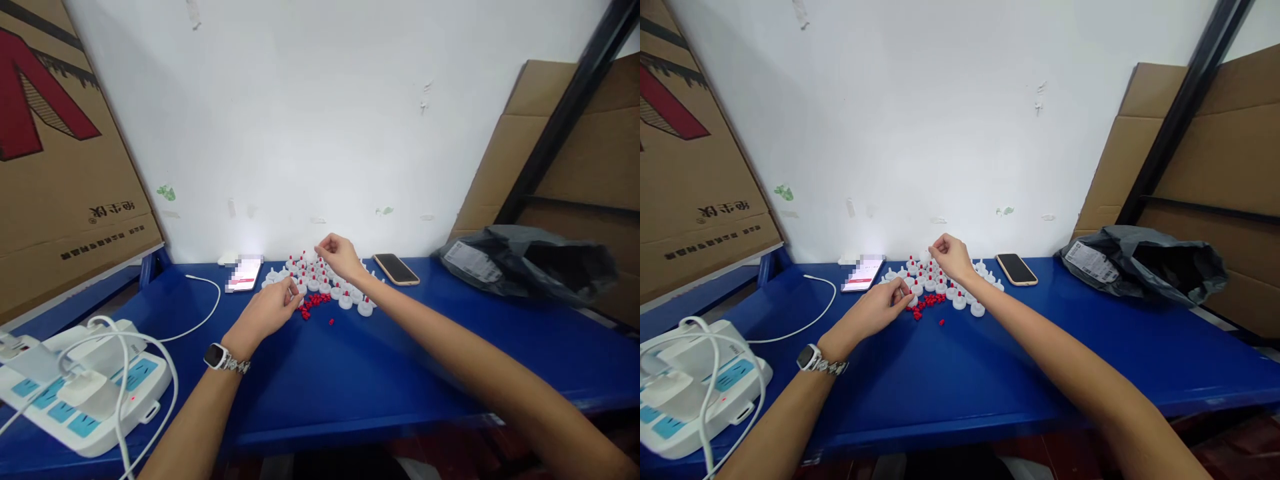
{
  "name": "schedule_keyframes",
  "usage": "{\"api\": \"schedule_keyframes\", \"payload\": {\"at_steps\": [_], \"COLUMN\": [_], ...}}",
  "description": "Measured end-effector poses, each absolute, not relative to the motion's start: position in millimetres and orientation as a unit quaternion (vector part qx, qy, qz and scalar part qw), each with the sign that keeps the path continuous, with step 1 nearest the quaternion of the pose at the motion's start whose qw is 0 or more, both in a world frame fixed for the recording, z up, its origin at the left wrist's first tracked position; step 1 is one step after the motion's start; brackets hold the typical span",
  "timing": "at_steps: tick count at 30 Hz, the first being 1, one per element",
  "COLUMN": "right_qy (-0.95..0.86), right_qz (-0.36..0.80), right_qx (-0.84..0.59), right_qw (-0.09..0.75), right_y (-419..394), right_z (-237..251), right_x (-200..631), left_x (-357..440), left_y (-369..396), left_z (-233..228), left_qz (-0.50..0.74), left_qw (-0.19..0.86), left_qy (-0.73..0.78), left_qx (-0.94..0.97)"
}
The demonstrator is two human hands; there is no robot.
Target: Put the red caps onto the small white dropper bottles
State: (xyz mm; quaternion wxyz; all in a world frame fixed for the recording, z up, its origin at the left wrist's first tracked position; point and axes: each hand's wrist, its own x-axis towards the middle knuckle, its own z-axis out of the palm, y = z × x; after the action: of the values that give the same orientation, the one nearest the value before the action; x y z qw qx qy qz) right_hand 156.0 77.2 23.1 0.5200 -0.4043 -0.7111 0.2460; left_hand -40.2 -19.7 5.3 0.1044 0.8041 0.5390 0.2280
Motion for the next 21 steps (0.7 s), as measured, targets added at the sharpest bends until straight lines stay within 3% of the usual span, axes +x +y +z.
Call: {"api": "schedule_keyframes", "payload": {"at_steps": [6, 21], "right_qy": [-0.776, -0.831], "right_qz": [0.078, 0.030], "right_qx": [-0.505, -0.506], "right_qw": [0.369, 0.230], "right_y": [141, 180], "right_z": [27, 11], "right_x": [119, 85], "left_x": [-47, -55], "left_y": [-12, -18], "left_z": [-5, 1], "left_qz": [0.186, 0.159], "left_qw": [0.136, 0.113], "left_qy": [0.542, 0.597], "left_qx": [0.808, 0.778]}}
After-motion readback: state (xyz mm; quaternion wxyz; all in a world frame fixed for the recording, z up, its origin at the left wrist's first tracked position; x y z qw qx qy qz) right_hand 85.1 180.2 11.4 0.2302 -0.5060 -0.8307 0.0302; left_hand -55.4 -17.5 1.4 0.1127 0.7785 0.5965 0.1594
